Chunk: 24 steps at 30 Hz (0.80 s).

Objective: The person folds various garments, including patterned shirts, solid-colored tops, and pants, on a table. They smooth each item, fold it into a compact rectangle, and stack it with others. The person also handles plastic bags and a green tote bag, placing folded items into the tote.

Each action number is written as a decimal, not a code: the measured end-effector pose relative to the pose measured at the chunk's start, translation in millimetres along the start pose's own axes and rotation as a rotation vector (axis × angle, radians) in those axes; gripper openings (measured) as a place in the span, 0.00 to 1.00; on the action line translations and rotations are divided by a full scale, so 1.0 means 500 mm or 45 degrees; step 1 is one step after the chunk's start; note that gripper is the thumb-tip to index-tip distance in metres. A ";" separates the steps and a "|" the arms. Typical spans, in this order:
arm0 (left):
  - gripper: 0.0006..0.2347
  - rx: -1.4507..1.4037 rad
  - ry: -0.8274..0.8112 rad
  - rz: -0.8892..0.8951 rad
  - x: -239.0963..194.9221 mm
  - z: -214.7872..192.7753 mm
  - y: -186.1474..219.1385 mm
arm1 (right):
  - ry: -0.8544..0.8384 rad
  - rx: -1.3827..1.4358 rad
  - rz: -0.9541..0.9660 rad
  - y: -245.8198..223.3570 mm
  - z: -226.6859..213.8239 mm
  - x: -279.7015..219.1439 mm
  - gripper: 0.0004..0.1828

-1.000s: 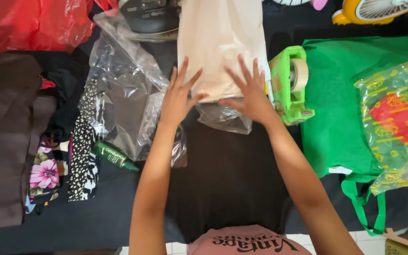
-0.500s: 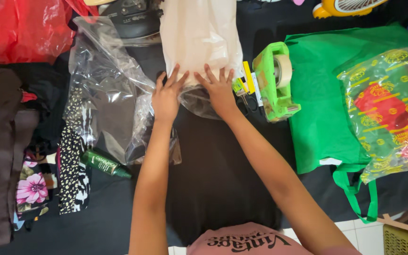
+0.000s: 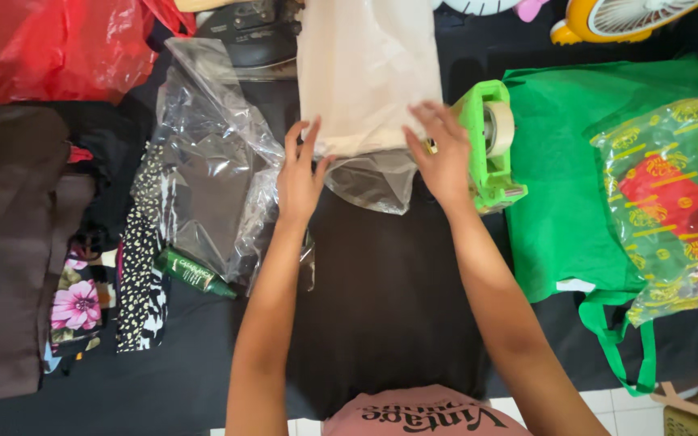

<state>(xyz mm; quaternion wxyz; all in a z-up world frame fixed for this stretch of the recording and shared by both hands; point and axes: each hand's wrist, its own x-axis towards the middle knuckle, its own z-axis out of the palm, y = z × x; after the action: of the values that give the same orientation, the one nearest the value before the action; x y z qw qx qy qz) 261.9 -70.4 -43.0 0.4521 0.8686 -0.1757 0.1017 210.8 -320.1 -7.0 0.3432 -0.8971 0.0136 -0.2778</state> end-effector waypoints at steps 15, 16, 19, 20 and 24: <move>0.21 -0.531 0.333 -0.119 -0.065 -0.036 0.086 | -0.389 0.266 -0.346 -0.110 0.006 -0.105 0.57; 0.18 -0.628 0.366 -0.159 -0.080 -0.038 0.112 | -0.493 0.548 -0.237 -0.148 0.014 -0.130 0.60; 0.16 -1.290 0.165 -0.293 -0.121 -0.046 0.166 | -0.708 1.174 0.076 -0.210 0.034 -0.209 0.60; 0.16 -1.348 0.142 -0.231 -0.138 -0.061 0.170 | -0.701 1.237 0.140 -0.209 0.038 -0.227 0.54; 0.16 -1.287 0.064 -0.093 -0.199 -0.115 0.176 | -0.567 1.226 0.310 -0.148 0.034 -0.285 0.26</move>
<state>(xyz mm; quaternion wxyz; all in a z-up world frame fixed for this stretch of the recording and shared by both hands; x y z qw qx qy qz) 134.4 -48.6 22.3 0.8233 0.5441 -0.1615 0.0088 86.5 -222.8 -41.1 0.7396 -0.6677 -0.0843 -0.0142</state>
